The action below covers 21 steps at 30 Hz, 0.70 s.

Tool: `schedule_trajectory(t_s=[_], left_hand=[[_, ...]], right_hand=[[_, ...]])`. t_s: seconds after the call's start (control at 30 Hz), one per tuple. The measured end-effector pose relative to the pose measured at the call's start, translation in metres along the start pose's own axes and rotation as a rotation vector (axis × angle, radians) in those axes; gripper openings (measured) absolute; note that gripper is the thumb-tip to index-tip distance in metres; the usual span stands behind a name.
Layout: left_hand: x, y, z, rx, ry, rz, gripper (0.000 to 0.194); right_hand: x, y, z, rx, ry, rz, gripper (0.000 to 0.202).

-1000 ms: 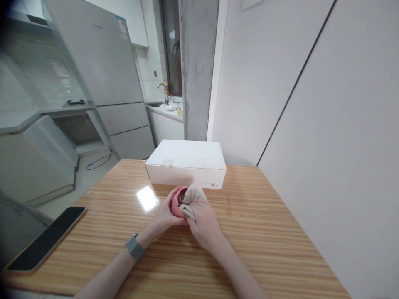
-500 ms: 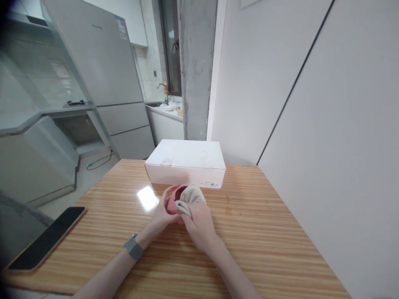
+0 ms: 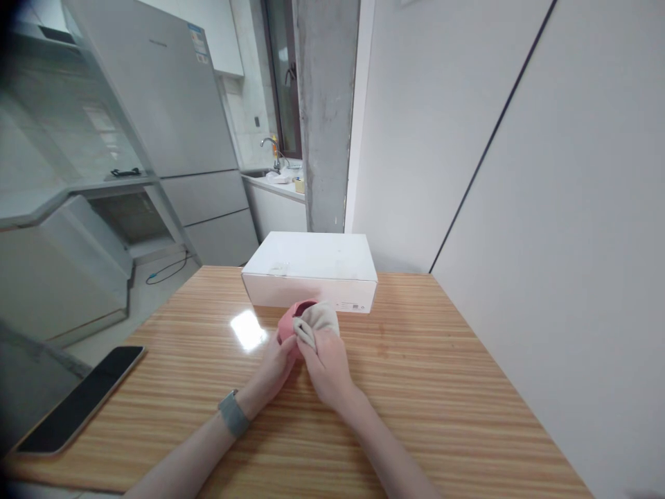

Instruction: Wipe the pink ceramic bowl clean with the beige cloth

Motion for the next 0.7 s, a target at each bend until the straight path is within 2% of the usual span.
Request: schedule_trajectory(t_s=[0.17, 0.33, 0.53, 0.7], left_hand=[[0.012, 0.006, -0.006, -0.133, 0.114, 0.078, 0.050], [0.021, 0.009, -0.015, -0.137, 0.144, 0.072, 0.048], [0.008, 0.002, -0.009, -0.165, 0.178, 0.073, 0.053], [0.003, -0.002, -0.004, -0.308, 0.222, 0.134, 0.056]], right_hand=[[0.016, 0.006, -0.001, -0.044, 0.027, -0.053, 0.032], [0.018, 0.005, 0.009, -0.184, 0.132, -0.051, 0.034], [0.013, 0.004, 0.019, -0.343, 0.161, 0.038, 0.033], [0.013, 0.010, 0.015, -0.408, 0.168, 0.146, 0.028]])
Point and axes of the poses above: each hand's wrist, its own y-axis away from the middle knuckle, its own x-axis out of the palm, z = x × y, the point moved 4 cm from there along -y, towards the middle knuckle, and after that the axes turned 1 degree about -x, right-handed, at the moved point
